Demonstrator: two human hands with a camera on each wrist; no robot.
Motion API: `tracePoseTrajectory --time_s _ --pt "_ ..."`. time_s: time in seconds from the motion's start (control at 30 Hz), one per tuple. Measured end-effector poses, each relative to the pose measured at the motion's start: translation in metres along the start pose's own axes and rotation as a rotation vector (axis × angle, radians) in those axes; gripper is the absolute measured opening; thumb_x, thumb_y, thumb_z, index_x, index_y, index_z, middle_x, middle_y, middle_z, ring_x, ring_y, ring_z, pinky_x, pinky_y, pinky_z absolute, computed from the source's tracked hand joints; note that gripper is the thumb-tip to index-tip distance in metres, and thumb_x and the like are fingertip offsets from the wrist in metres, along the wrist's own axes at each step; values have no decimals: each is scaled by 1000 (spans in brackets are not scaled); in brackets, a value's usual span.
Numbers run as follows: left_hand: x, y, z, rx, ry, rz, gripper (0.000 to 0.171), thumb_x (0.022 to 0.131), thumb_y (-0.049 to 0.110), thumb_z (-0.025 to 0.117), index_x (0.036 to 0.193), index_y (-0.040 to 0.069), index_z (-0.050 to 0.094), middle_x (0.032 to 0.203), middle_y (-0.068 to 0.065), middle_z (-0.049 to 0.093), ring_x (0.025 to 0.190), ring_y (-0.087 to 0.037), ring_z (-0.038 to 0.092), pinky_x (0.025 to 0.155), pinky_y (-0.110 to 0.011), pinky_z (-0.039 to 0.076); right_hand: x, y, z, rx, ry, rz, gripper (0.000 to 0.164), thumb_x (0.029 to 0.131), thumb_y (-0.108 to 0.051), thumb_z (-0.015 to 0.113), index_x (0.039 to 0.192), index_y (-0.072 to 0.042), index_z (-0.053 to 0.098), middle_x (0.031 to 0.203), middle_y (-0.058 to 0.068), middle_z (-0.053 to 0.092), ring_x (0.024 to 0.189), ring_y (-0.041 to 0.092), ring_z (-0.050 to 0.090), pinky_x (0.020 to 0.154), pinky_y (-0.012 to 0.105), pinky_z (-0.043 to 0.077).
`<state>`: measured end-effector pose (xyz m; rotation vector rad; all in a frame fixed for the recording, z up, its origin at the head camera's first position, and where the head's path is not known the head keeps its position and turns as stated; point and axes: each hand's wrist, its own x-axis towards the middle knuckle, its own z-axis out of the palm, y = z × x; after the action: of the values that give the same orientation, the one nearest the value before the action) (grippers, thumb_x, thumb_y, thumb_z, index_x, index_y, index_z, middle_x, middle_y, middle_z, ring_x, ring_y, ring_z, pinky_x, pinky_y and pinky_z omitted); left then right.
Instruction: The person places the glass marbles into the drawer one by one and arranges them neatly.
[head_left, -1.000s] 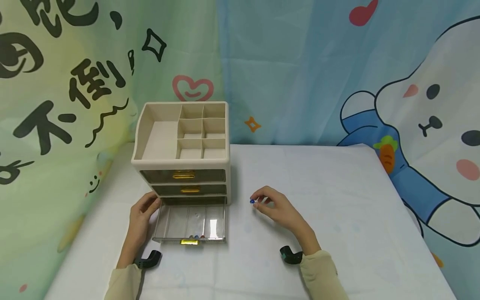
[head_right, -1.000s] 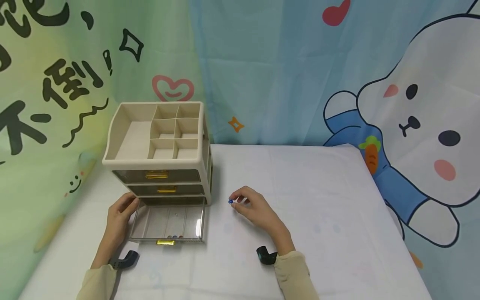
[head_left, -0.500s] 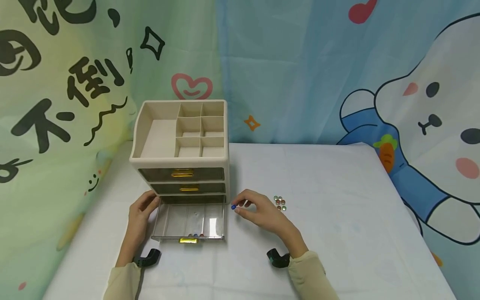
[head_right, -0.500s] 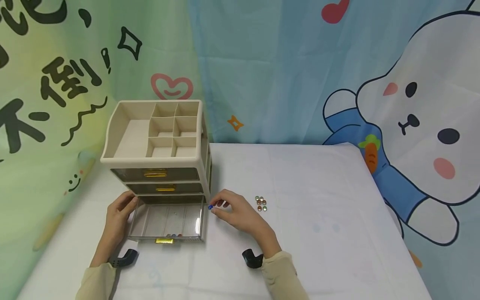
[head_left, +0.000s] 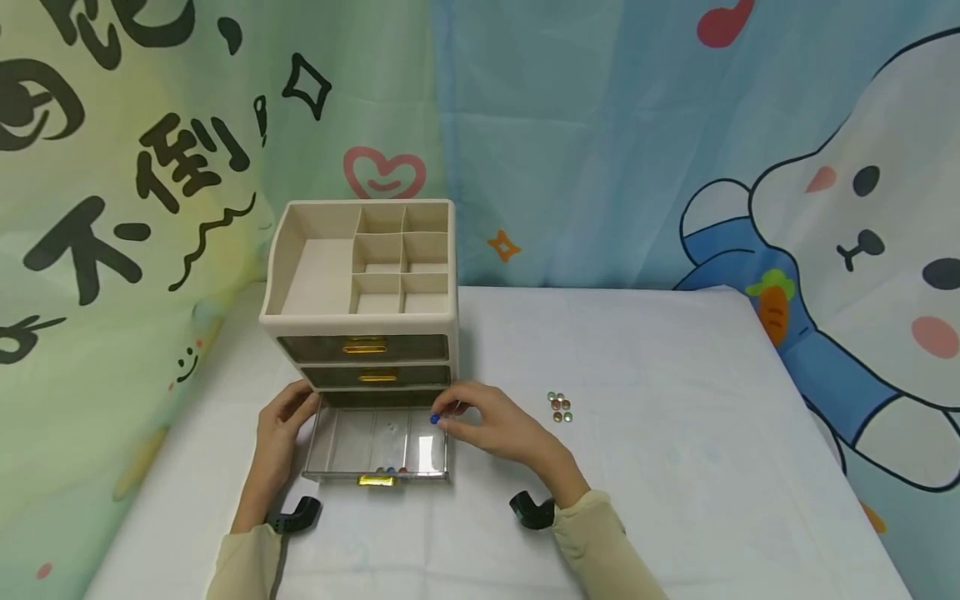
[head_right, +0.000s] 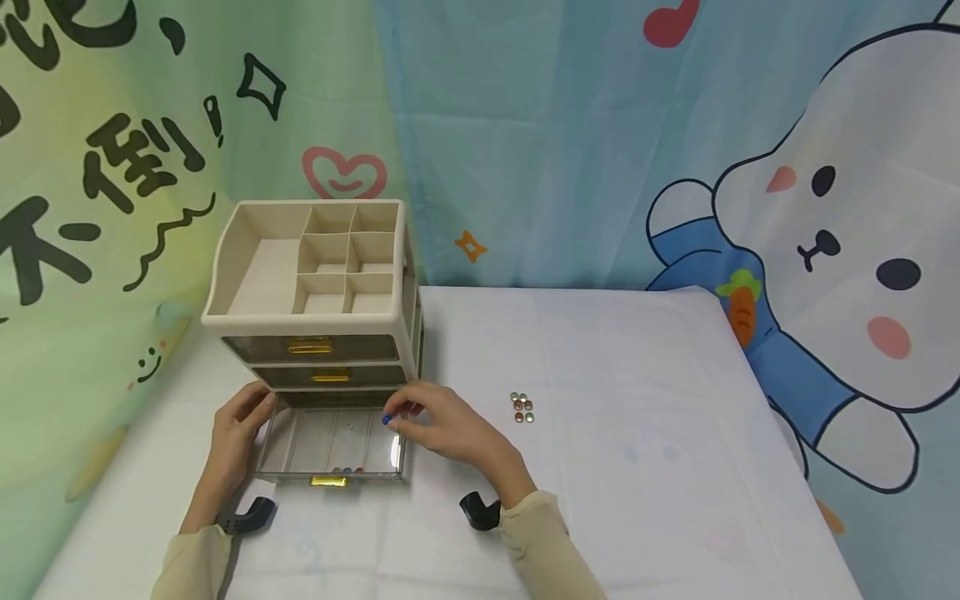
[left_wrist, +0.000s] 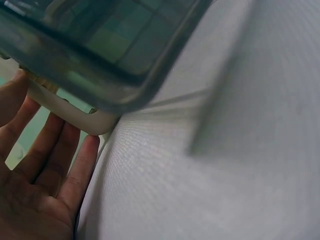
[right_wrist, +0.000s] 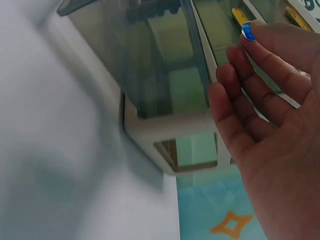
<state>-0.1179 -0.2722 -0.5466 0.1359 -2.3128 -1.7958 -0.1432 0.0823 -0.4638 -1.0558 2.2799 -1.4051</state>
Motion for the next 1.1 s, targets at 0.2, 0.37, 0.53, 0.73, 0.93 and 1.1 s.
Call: tracePoseTrajectory --time_s 0.2,0.37,0.53,0.73,0.93,1.1 --pt "2 2 1 -15 -5 -8 31 105 17 63 131 0 65 114 22 71 109 1 67 93 -12 51 14 -11 6 -34 -47 -27 14 103 -18 67 116 -13 70 112 -3 70 103 10 61 96 41 56" --pt "0 2 1 -24 -4 -7 31 105 15 63 131 -1 65 113 21 71 109 0 67 94 -12 51 27 -20 12 -82 -95 -11 17 104 -21 66 118 -14 70 114 -3 70 106 8 63 98 34 56" --pt "-2 3 1 -32 3 -1 30 105 13 63 130 -2 66 112 20 72 107 0 67 92 -12 52 43 -23 21 -125 -140 13 17 104 -21 65 119 -14 70 117 -4 70 110 7 64 102 32 56" --pt "-2 4 1 -43 5 5 29 104 13 63 129 -2 66 112 20 72 106 1 68 91 -13 52 54 -24 29 -133 -178 9 18 105 -23 64 120 -14 69 118 -4 70 109 5 64 101 32 56" --pt "-1 2 1 -54 4 1 29 104 12 63 129 -3 66 111 20 73 106 1 68 91 -13 52 62 -22 38 -151 -214 -1 18 105 -23 64 121 -14 70 116 -5 71 105 2 64 96 27 57" --pt "-1 4 1 -64 0 3 29 104 11 63 129 -3 66 111 20 73 106 1 68 91 -13 53 69 -20 45 -195 -254 -24 17 105 -23 64 119 -16 70 113 -6 71 94 0 63 84 18 54"
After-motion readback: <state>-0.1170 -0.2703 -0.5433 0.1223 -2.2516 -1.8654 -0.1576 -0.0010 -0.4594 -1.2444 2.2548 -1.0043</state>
